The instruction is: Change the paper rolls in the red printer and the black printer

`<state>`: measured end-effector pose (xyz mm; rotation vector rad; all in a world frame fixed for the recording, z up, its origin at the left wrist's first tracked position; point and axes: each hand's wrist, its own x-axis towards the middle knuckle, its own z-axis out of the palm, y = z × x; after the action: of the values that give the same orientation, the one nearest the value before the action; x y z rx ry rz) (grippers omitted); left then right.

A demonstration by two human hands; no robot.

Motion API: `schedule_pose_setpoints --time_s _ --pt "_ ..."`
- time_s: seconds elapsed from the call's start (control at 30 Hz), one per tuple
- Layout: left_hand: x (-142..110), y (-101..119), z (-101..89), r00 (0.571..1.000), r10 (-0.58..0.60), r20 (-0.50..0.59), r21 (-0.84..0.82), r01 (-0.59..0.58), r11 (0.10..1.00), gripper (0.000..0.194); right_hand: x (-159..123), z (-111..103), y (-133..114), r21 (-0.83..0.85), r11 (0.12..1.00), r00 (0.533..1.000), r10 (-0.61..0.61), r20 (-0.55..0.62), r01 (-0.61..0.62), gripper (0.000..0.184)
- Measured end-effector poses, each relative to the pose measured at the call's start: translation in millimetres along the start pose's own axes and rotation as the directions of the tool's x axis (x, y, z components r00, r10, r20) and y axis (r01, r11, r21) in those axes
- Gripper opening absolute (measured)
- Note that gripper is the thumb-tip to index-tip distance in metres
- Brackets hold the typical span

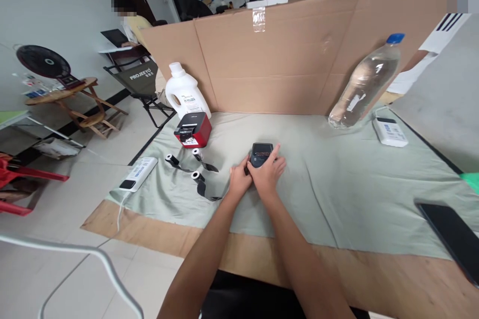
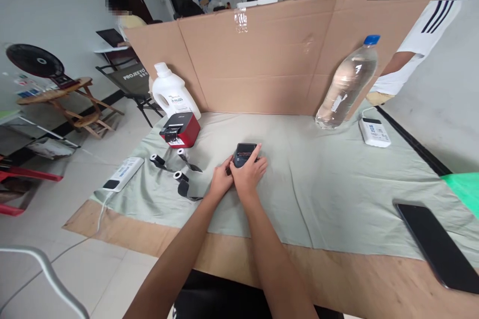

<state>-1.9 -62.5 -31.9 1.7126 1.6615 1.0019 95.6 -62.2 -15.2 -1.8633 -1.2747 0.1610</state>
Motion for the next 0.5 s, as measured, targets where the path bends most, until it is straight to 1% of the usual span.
schedule_pose_setpoints --time_s 0.07,0.1,0.17,0.23,0.27,0.3,0.33,0.4,0.5 --pt "1.3 -5.0 2.3 0.999 0.043 -0.002 -0.034 -0.043 0.998 0.066 5.4 -3.5 4.6 0.076 0.997 0.999 -0.025 -0.023 0.026 0.118" --pt "1.9 -6.9 3.2 0.998 0.065 -0.004 -0.042 -0.065 0.997 0.067 9.7 -5.3 7.8 0.131 0.990 0.998 -0.041 -0.047 0.047 0.115" --pt "2.6 -8.5 4.1 0.996 0.090 -0.014 -0.050 -0.091 0.995 0.070 20.7 -8.1 16.7 0.253 0.963 0.994 -0.079 -0.077 0.096 0.098" --pt "3.4 -7.5 3.6 0.994 0.106 -0.014 -0.043 -0.106 0.993 0.072 32.2 -8.3 27.9 0.367 0.920 0.990 -0.138 -0.023 0.137 0.078" --pt "3.9 -6.5 3.0 0.994 0.111 -0.007 -0.035 -0.111 0.993 0.072 37.0 -7.3 33.7 0.417 0.898 0.985 -0.171 0.034 0.142 0.072" --pt "4.5 -5.4 2.3 0.993 0.116 0.003 -0.026 -0.116 0.993 0.074 40.9 -5.7 39.1 0.462 0.877 0.974 -0.201 0.101 0.133 0.069" --pt "5.3 -4.4 1.6 0.993 0.121 0.015 -0.017 -0.121 0.993 0.075 43.7 -3.8 43.7 0.501 0.858 0.960 -0.224 0.167 0.114 0.071" --pt "7.0 -3.6 0.5 0.990 0.131 0.042 0.002 -0.131 0.991 0.078 46.4 0.4 50.0 0.559 0.827 0.934 -0.238 0.267 0.051 0.080" --pt "8.3 -5.3 0.0 0.986 0.154 0.067 0.039 -0.157 0.987 0.082 47.0 5.6 53.2 0.613 0.789 0.912 -0.212 0.351 -0.052 0.093"
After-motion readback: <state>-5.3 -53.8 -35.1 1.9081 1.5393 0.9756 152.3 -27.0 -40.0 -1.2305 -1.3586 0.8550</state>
